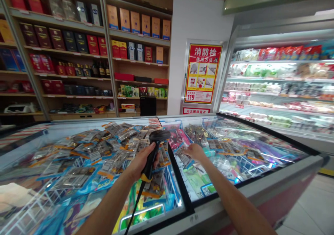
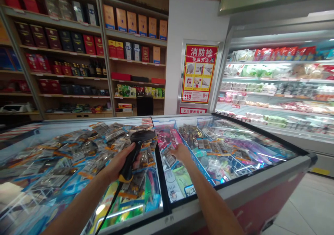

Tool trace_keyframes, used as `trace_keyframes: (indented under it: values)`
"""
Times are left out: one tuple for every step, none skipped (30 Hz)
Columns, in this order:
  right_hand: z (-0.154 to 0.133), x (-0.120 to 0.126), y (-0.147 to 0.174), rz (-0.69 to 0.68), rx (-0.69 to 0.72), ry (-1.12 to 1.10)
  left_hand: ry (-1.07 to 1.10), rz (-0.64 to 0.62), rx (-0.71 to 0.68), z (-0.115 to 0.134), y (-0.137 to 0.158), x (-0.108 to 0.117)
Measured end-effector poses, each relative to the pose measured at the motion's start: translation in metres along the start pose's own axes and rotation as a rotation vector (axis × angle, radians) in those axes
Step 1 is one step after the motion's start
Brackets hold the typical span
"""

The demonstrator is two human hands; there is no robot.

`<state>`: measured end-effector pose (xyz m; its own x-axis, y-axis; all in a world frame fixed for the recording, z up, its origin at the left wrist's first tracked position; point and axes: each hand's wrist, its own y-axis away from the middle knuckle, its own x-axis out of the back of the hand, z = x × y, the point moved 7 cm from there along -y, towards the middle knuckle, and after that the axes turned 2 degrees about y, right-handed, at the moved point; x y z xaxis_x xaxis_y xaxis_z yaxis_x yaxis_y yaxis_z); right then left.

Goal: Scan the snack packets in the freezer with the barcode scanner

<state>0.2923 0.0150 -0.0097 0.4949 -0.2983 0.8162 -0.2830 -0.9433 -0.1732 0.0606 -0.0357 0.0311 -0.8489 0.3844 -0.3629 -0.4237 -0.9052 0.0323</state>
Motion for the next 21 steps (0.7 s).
trace_keyframes:
  values:
    - [0.002, -0.001, -0.005, 0.037, -0.015, -0.135, 0.001, 0.002, 0.003, 0.000, 0.000, 0.000]
    - [0.003, -0.002, -0.010, 0.059, -0.033, -0.292, 0.002, 0.002, 0.005, 0.000, 0.000, 0.000]
    - [0.003, -0.005, -0.015, 0.070, -0.044, -0.462, 0.001, 0.003, 0.004, 0.000, 0.000, 0.001]
    - [0.003, -0.007, -0.020, 0.081, -0.045, -0.634, -0.001, 0.005, 0.002, 0.000, 0.000, 0.001]
    - [0.002, -0.009, -0.026, 0.093, -0.040, -0.790, -0.003, 0.007, 0.000, 0.000, 0.000, 0.001]
    - [0.001, -0.011, -0.030, 0.116, -0.037, -0.920, -0.007, 0.007, -0.003, -0.001, 0.000, 0.001]
    - [0.002, -0.011, -0.035, 0.148, -0.037, -1.019, -0.011, 0.006, -0.004, -0.001, 0.000, 0.002]
    - [0.003, -0.012, -0.038, 0.181, -0.042, -1.085, -0.015, 0.006, -0.005, -0.001, 0.000, 0.002]
    - [0.005, -0.013, -0.040, 0.206, -0.050, -1.126, -0.018, 0.004, -0.004, -0.002, 0.000, 0.002]
    - [0.007, -0.015, -0.042, 0.220, -0.058, -1.147, -0.021, 0.002, -0.003, -0.002, 0.000, 0.001]
    - [0.009, -0.017, -0.044, 0.224, -0.060, -1.156, -0.021, 0.001, -0.004, -0.002, 0.001, 0.001]
    - [0.011, -0.019, -0.045, 0.221, -0.057, -1.163, -0.021, 0.000, -0.002, -0.002, 0.001, 0.001]
    - [0.013, -0.021, -0.046, 0.218, -0.053, -1.170, -0.021, 0.000, 0.001, -0.002, 0.001, 0.000]
    - [0.015, -0.022, -0.047, 0.220, -0.050, -1.180, -0.022, 0.002, 0.004, -0.002, 0.001, 0.000]
    - [0.017, -0.023, -0.047, 0.225, -0.050, -1.189, -0.022, 0.003, 0.010, -0.002, 0.002, -0.001]
    - [0.019, -0.024, -0.047, 0.229, -0.053, -1.194, -0.021, 0.003, 0.014, -0.002, 0.002, -0.001]
    - [0.021, -0.024, -0.048, 0.232, -0.057, -1.195, -0.021, 0.002, 0.020, -0.003, 0.002, -0.002]
    - [0.022, -0.024, -0.048, 0.235, -0.060, -1.193, -0.020, 0.000, 0.023, -0.003, 0.003, -0.002]
    - [0.022, -0.024, -0.047, 0.236, -0.059, -1.189, -0.018, -0.003, 0.024, -0.003, 0.003, -0.003]
    - [0.021, -0.023, -0.047, 0.237, -0.052, -1.184, -0.015, -0.009, 0.025, -0.003, 0.002, -0.003]
    - [0.020, -0.022, -0.046, 0.237, -0.039, -1.179, -0.009, -0.014, 0.026, -0.003, 0.002, -0.004]
